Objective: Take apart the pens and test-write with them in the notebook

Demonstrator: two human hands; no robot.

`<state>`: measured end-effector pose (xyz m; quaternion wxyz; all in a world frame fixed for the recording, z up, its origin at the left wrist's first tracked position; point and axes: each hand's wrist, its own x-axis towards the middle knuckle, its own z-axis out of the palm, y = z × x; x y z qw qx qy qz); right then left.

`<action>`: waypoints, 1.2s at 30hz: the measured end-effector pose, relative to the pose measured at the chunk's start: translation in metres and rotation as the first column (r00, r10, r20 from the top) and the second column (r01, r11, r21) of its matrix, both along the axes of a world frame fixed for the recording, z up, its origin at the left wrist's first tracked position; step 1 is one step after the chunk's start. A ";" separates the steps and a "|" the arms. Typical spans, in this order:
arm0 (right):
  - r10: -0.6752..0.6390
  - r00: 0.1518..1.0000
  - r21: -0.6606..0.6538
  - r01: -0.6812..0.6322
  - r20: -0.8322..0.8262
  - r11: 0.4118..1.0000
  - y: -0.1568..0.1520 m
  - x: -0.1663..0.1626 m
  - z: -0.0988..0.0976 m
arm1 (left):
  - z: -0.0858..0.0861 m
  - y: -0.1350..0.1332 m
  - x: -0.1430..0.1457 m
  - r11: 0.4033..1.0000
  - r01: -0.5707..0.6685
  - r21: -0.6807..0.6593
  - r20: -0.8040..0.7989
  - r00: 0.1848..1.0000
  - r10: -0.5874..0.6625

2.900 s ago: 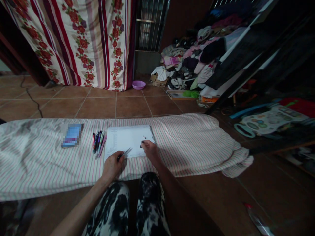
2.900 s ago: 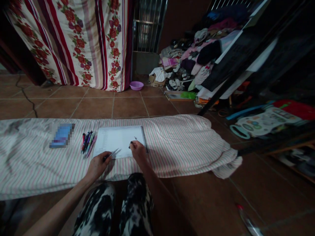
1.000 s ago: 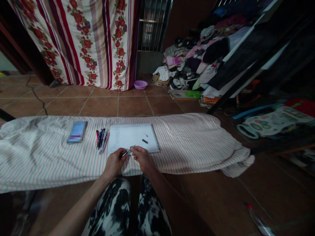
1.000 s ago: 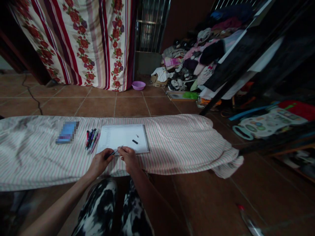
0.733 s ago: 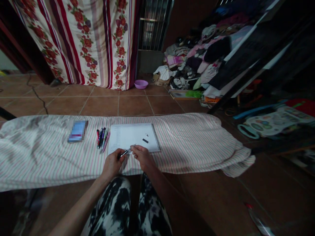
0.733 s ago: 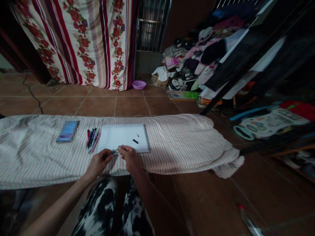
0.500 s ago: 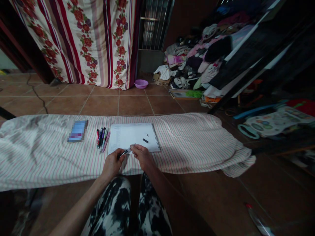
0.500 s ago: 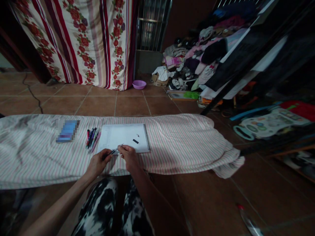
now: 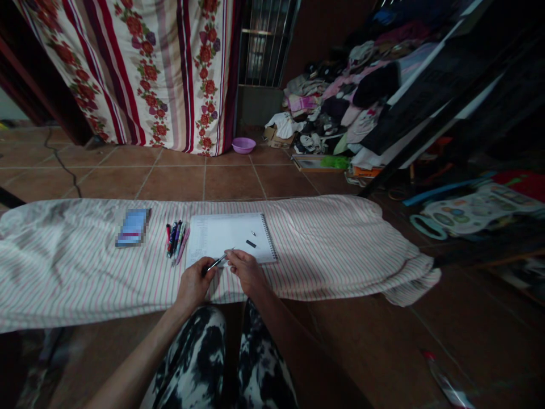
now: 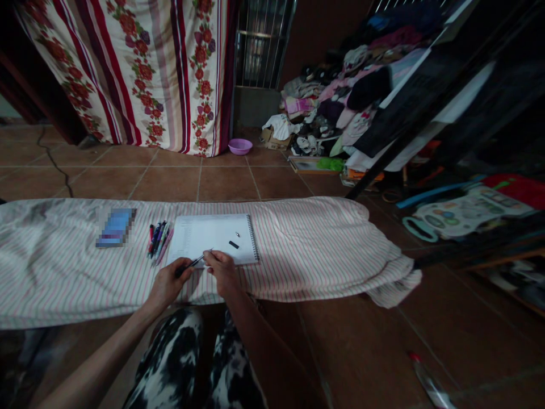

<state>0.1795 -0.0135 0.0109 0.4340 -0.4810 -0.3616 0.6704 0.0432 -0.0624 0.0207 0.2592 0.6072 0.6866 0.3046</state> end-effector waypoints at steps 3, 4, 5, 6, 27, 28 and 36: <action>-0.005 1.000 -0.001 0.005 -0.016 1.000 0.000 0.000 0.000 | 0.002 -0.001 0.000 1.000 -0.009 -0.003 -0.014 1.000 0.009; -0.005 1.000 -0.001 0.005 -0.015 1.000 0.000 0.000 0.001 | 0.003 -0.001 0.000 1.000 -0.017 -0.008 -0.016 1.000 0.016; -0.005 1.000 -0.002 0.005 -0.014 1.000 0.000 0.000 0.001 | 0.004 -0.001 0.000 1.000 -0.025 -0.015 -0.017 1.000 0.025; -0.008 1.000 -0.003 0.008 -0.015 1.000 -0.001 0.000 0.002 | 0.004 -0.001 0.000 0.999 -0.031 -0.019 -0.015 0.999 0.031; -0.184 0.941 -0.163 0.142 -0.285 0.976 -0.011 0.004 0.018 | 0.019 -0.021 -0.007 0.995 -0.098 -0.037 0.464 0.880 0.104; -0.186 0.937 -0.161 0.143 -0.295 0.977 -0.012 0.005 0.019 | 0.021 -0.023 -0.007 0.993 -0.109 -0.049 0.527 0.842 0.118; -0.186 0.914 -0.147 0.141 -0.360 0.979 -0.015 0.006 0.024 | 0.030 -0.037 -0.001 0.977 -0.200 -0.068 0.875 0.459 0.155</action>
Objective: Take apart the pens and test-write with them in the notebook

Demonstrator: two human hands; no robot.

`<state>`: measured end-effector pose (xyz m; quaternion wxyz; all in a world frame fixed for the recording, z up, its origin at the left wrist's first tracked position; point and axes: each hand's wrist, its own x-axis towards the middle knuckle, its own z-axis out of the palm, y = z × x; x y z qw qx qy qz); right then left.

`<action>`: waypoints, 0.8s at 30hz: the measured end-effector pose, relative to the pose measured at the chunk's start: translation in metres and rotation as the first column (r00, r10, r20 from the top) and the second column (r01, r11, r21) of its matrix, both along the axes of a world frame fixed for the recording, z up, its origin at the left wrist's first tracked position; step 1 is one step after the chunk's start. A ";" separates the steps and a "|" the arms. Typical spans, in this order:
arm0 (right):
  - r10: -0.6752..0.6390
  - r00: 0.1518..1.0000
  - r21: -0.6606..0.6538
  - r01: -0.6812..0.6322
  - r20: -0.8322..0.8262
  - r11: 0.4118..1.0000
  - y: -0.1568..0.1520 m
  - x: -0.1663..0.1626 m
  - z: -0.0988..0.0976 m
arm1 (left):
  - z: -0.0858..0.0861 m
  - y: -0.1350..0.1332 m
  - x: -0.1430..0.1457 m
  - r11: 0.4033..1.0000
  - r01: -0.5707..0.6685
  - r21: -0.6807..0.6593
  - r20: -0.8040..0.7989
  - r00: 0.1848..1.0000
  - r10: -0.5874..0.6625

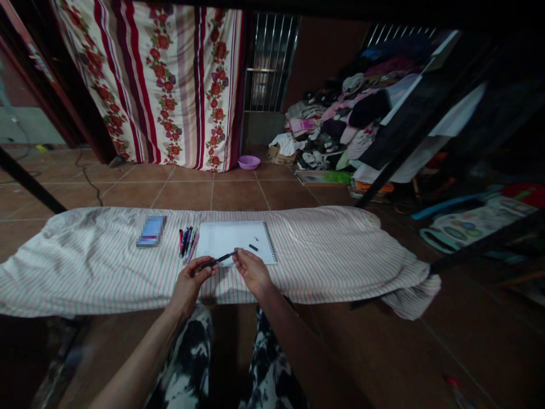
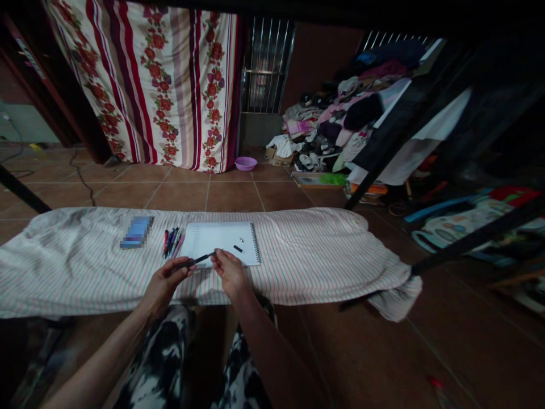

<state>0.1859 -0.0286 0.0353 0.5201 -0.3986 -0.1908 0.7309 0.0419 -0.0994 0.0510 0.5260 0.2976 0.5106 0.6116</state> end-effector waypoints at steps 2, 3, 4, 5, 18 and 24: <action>-0.003 1.000 -0.004 0.003 -0.007 1.000 0.003 -0.002 0.000 | -0.002 0.003 0.001 1.000 -0.023 -0.003 0.070 0.997 0.023; -0.002 1.000 -0.005 0.002 -0.009 1.000 0.005 -0.004 -0.001 | -0.003 0.006 0.001 1.000 -0.031 -0.004 0.101 0.994 0.031; 0.000 1.000 -0.005 0.000 -0.008 1.000 0.007 -0.005 -0.001 | -0.004 0.009 0.001 0.999 -0.040 -0.005 0.129 0.991 0.040; 0.001 1.000 -0.003 -0.001 -0.005 1.000 0.010 -0.006 -0.001 | -0.006 0.013 0.001 0.999 -0.051 -0.006 0.155 0.987 0.051; -0.002 0.994 0.018 0.000 0.110 1.000 0.068 -0.016 -0.015 | -0.027 0.082 0.007 0.968 -0.231 -0.094 0.356 0.900 0.250; -0.042 0.997 -0.004 0.042 0.066 0.999 0.086 -0.020 -0.027 | -0.023 0.112 0.013 0.948 -0.266 -0.177 0.495 0.808 0.319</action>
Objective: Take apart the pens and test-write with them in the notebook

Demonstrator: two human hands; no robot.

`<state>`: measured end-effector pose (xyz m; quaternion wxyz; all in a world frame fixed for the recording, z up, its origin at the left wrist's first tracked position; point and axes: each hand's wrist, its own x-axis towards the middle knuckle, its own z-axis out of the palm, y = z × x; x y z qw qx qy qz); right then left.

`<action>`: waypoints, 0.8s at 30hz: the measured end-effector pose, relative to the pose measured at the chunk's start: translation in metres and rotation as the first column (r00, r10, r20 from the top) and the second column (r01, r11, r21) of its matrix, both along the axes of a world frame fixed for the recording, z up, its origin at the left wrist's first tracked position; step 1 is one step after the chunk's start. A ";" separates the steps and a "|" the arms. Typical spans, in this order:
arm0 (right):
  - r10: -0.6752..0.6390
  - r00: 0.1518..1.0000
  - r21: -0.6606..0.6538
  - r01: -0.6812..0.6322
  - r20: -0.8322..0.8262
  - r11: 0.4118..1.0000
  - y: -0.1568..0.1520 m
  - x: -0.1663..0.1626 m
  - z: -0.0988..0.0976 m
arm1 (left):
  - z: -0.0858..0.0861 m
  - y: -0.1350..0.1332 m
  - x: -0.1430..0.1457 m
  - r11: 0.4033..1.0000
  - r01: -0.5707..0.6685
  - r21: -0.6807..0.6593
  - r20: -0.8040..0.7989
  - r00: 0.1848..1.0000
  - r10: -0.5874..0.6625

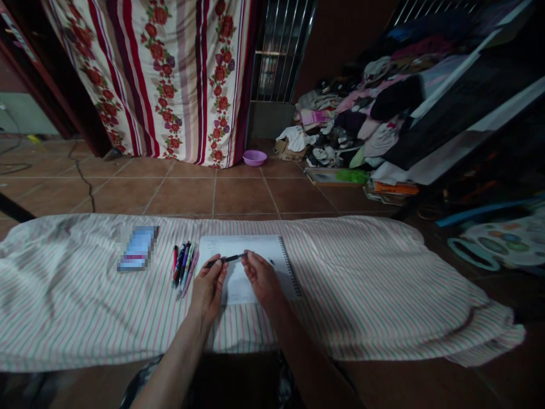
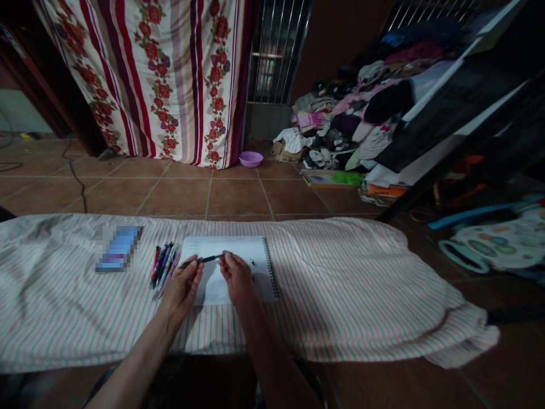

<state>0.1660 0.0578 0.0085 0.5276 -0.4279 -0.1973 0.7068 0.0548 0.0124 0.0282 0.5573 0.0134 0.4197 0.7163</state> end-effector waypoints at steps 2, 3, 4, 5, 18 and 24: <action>-0.011 1.000 -0.011 0.011 -0.020 1.000 0.001 -0.001 -0.004 | -0.002 0.004 0.000 0.999 0.016 -0.028 0.005 1.000 -0.016; -0.017 0.999 -0.016 0.016 -0.029 1.000 0.001 -0.002 -0.007 | -0.004 0.004 -0.001 0.999 0.023 -0.047 0.003 1.000 -0.022; -0.021 0.999 -0.019 0.020 -0.038 1.000 0.001 -0.002 -0.009 | -0.006 0.005 -0.002 0.998 0.020 -0.068 0.001 1.000 -0.020; -0.025 0.999 -0.025 0.023 -0.047 0.999 0.000 -0.003 -0.012 | -0.007 0.005 -0.002 0.996 0.014 -0.089 0.001 1.000 -0.014; 0.055 0.984 -0.019 -0.059 -0.168 0.998 -0.004 -0.008 -0.017 | -0.005 0.003 -0.009 0.997 -0.042 -0.059 -0.284 0.958 0.024; 0.073 0.977 -0.027 -0.080 -0.199 0.996 -0.006 -0.009 -0.018 | -0.003 -0.001 -0.009 0.999 -0.018 0.030 -0.428 0.903 0.029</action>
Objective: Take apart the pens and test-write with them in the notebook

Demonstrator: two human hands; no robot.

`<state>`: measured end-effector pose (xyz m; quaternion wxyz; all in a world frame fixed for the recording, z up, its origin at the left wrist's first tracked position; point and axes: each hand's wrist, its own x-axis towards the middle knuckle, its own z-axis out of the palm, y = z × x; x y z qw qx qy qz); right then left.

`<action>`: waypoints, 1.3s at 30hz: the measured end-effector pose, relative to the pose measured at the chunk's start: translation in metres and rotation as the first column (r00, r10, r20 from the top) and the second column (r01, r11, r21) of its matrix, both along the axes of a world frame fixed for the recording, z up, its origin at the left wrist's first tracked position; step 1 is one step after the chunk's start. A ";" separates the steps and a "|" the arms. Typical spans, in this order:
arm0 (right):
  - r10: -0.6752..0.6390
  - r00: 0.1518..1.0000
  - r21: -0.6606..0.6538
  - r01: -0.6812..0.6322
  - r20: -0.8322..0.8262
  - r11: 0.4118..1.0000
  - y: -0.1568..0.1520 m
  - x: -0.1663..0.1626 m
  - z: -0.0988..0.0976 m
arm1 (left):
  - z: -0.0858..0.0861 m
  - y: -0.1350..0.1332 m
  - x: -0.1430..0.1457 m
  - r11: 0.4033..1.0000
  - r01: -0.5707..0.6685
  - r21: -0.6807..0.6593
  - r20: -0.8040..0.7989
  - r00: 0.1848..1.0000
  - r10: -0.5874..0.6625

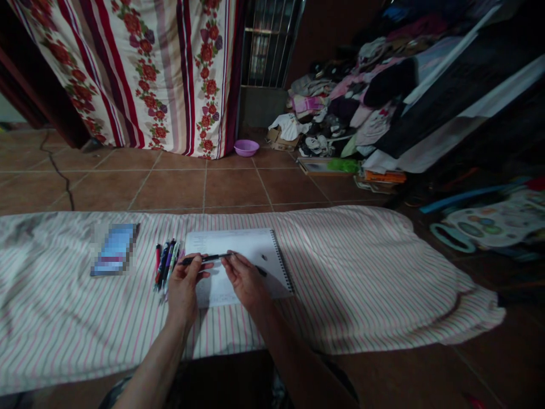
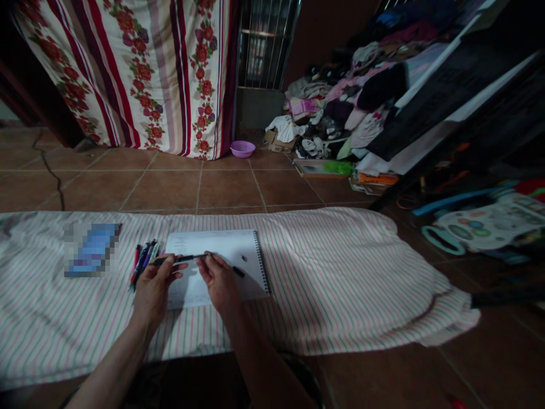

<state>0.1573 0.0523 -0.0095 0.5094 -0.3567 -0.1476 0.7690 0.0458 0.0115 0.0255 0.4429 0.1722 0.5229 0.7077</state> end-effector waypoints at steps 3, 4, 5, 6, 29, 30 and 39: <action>-0.008 1.000 -0.010 0.008 0.010 1.000 0.000 0.000 0.001 | -0.001 0.000 0.000 1.000 -0.015 0.005 -0.008 1.000 0.016; -0.013 1.000 -0.014 0.013 0.017 1.000 0.000 0.000 0.001 | -0.001 0.000 0.000 1.000 -0.023 0.002 0.004 1.000 0.023; -0.015 1.000 -0.016 0.016 0.024 1.000 0.000 0.000 0.001 | -0.001 0.000 0.000 1.000 -0.031 -0.003 0.019 0.999 0.031; -0.018 0.999 -0.018 0.019 0.031 1.000 0.000 0.000 0.001 | 0.000 0.001 0.000 0.999 -0.039 -0.009 0.035 0.999 0.040; -0.060 0.993 0.045 0.056 0.097 0.997 0.000 -0.001 0.004 | -0.004 0.006 -0.002 0.991 -0.063 -0.118 0.256 0.962 0.091; -0.063 0.992 0.047 0.058 0.106 0.997 0.000 -0.001 0.004 | -0.005 0.006 -0.002 0.990 -0.063 -0.123 0.261 0.961 0.093; -0.050 0.991 0.032 0.047 0.124 0.998 0.001 0.000 0.004 | -0.006 0.004 -0.003 0.988 -0.059 -0.140 0.260 0.961 0.094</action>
